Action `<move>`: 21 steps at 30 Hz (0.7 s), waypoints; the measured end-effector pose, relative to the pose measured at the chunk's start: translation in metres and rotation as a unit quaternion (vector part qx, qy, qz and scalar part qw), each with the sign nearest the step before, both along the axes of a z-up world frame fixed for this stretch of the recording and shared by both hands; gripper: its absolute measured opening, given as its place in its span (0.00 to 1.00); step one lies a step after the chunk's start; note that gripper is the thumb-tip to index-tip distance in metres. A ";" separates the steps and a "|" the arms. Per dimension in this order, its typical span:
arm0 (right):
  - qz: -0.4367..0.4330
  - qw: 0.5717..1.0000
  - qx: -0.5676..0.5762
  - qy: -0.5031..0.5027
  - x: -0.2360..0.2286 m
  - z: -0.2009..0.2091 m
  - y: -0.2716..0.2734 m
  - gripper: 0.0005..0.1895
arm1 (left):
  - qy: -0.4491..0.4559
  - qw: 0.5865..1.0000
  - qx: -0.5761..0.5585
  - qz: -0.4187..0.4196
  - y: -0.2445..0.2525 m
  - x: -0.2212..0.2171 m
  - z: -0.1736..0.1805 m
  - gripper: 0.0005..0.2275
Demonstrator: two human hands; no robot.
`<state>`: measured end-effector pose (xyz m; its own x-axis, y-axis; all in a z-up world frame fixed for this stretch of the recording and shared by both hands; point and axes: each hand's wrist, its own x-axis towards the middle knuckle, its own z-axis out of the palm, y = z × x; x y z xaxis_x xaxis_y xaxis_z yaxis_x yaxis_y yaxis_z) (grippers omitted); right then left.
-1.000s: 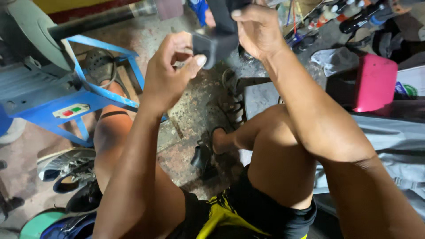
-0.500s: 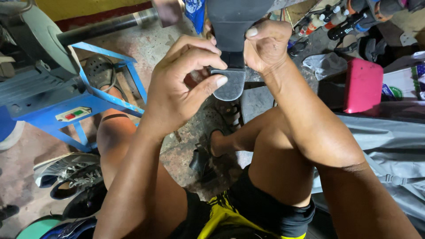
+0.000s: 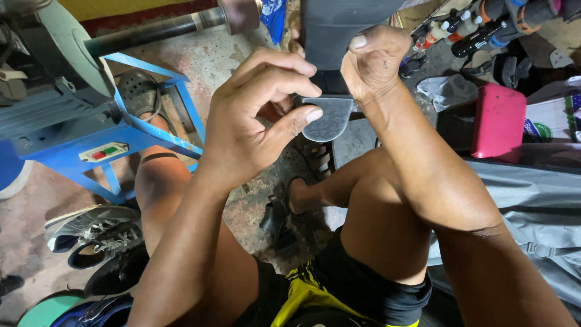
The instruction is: The person holds a black shoe upper against a rotating grinding wheel to smooth its edges. They rotate the shoe part to grind different sections and occasionally pause to inspect the surface by hand.
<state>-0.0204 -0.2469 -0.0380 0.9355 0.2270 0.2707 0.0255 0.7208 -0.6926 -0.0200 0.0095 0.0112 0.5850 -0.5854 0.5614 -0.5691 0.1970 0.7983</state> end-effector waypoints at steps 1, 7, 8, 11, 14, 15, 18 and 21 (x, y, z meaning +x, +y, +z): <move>0.000 1.000 -0.002 -0.007 0.001 0.002 0.001 0.29 | 0.003 1.000 -0.007 0.000 -0.001 0.000 -0.001 0.09; 0.009 1.000 0.014 -0.003 -0.001 0.008 0.003 0.30 | 0.060 0.996 -0.053 -0.023 -0.002 -0.002 -0.008 0.08; 0.005 1.000 0.006 -0.011 0.000 0.008 0.004 0.30 | 0.056 0.997 -0.057 -0.022 -0.002 -0.001 -0.008 0.07; -0.008 1.000 -0.014 -0.018 -0.001 0.010 0.005 0.30 | 0.053 0.996 -0.066 -0.019 -0.003 -0.001 -0.009 0.05; 0.001 1.000 -0.012 -0.014 -0.001 0.011 0.005 0.30 | 0.073 0.995 -0.063 -0.024 -0.002 -0.002 -0.010 0.04; 0.000 1.000 -0.011 -0.011 -0.001 0.010 0.006 0.30 | 0.080 0.995 -0.062 -0.027 -0.002 -0.002 -0.010 0.04; -0.021 1.000 -0.015 -0.005 -0.003 0.008 0.005 0.29 | 0.101 0.992 -0.068 -0.044 -0.002 0.000 -0.010 0.04; -0.031 0.999 -0.011 -0.003 -0.003 0.005 0.005 0.29 | 0.159 0.982 -0.080 -0.070 -0.002 -0.002 -0.010 0.03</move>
